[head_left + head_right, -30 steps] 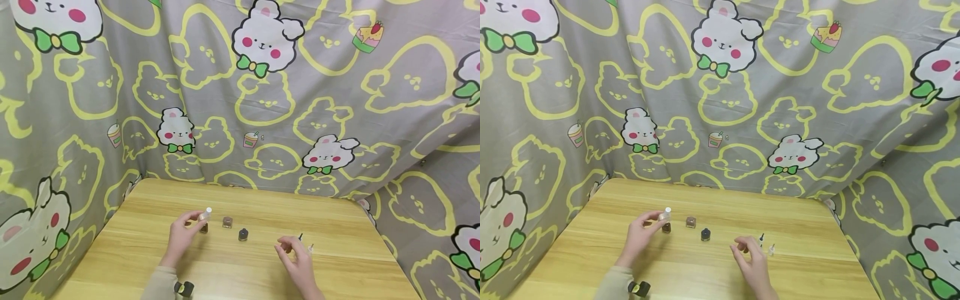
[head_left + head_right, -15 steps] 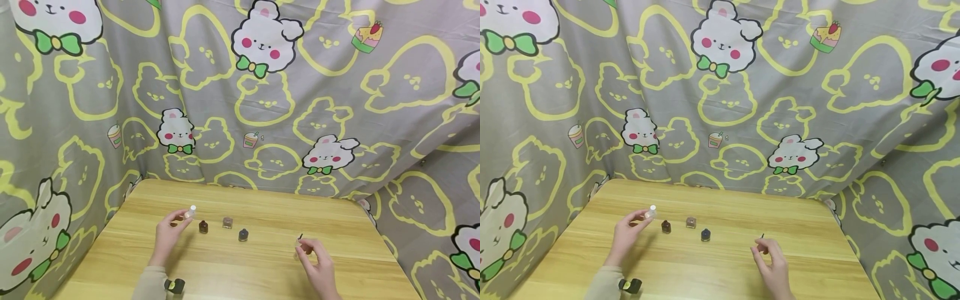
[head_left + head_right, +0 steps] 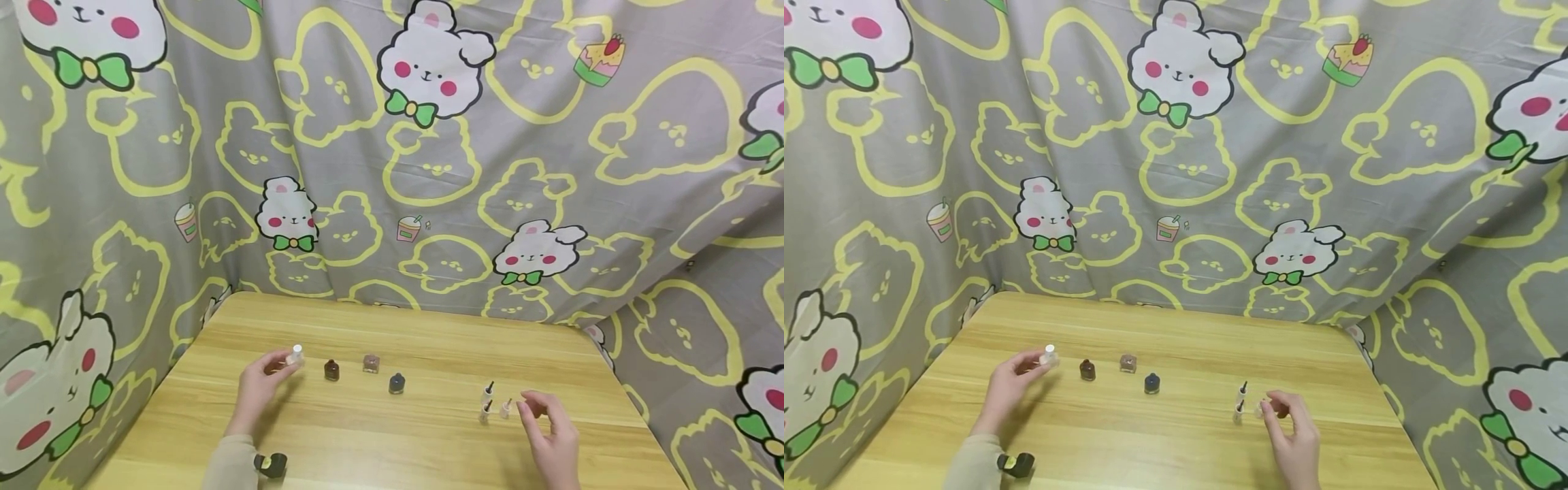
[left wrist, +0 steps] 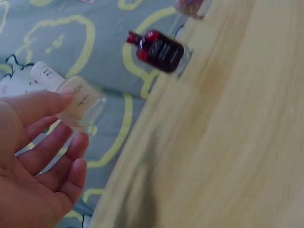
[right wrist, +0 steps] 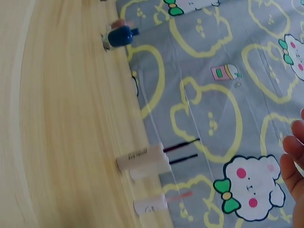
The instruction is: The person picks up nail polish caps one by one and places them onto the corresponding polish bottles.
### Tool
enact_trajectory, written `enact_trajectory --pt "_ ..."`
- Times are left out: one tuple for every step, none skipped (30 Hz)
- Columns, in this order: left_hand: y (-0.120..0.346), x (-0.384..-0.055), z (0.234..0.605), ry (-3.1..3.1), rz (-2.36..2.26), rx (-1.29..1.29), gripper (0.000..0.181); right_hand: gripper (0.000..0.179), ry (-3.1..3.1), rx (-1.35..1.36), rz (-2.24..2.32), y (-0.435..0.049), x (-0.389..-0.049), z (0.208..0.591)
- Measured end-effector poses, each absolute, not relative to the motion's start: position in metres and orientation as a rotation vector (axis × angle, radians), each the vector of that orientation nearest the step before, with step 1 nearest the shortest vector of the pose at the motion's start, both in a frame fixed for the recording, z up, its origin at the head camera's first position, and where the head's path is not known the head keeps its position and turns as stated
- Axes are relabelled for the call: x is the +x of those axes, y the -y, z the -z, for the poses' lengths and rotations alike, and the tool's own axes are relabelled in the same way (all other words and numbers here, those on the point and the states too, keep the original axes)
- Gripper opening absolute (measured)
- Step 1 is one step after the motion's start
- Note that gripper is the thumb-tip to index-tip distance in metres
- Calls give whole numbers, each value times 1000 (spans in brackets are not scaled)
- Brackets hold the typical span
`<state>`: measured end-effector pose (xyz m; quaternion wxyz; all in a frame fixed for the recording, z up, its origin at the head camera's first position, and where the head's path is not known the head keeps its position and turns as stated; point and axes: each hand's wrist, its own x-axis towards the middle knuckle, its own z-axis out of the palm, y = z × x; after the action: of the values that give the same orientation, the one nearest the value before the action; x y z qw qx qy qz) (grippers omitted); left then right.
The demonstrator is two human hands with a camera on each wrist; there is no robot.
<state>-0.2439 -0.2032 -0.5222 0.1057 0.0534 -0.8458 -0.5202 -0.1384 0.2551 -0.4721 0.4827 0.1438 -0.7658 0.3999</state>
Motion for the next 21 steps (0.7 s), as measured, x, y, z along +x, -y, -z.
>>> enact_trajectory --pt "205 -244 523 2518 1524 159 37 26 1872 328 -975 -257 -138 473" --pt "208 -244 525 2540 1511 161 37 26 1878 302 -982 -260 -138 475" --pt "209 -244 526 2561 1496 158 38 26 1888 273 -988 -264 -139 478" --pt "211 -244 527 2578 1483 156 37 26 1893 248 -997 -267 -139 482" --pt "212 -244 529 2592 1472 151 37 26 1901 221 -1006 -271 -140 486" --pt "213 -244 530 2603 1464 144 36 26 1908 201 -1006 -276 -141 490" --pt "215 -243 532 2612 1453 135 36 26 1920 178 -999 -280 -142 494" --pt "216 -243 533 2617 1449 131 35 26 1924 165 -1006 -283 -143 496" --pt "217 -243 535 2621 1446 125 34 25 1928 154 -1007 -286 -144 497" --pt "218 -244 536 2626 1441 120 33 25 1928 149 -1018 -288 -144 498" --pt "219 -244 537 2629 1438 116 33 24 1926 136 -1032 -287 -143 496" --pt "219 -244 539 2633 1436 114 32 23 1922 127 -1047 -287 -142 494" --pt "220 -244 540 2636 1434 112 32 21 1924 98 -1073 -286 -141 491" --pt "221 -245 541 2637 1435 109 32 20 1924 62 -1110 -286 -141 491" --pt "222 -245 542 2640 1437 107 32 19 1923 24 -1141 -287 -141 491" --pt "222 -245 543 2643 1438 105 32 19 1919 -14 -1177 -287 -140 492" --pt "223 -245 543 2645 1443 103 33 18 1917 -54 -1207 -288 -140 493" --pt "223 -244 543 2649 1445 100 33 18 1921 -90 -1229 -291 -142 497" --pt "224 -244 544 2654 1446 96 34 18 1928 -128 -1248 -294 -143 501" --pt "224 -244 543 2659 1449 93 34 19 1929 -149 -1261 -297 -144 505" --pt "224 -243 543 2665 1451 91 34 18 1927 -162 -1271 -298 -144 507"
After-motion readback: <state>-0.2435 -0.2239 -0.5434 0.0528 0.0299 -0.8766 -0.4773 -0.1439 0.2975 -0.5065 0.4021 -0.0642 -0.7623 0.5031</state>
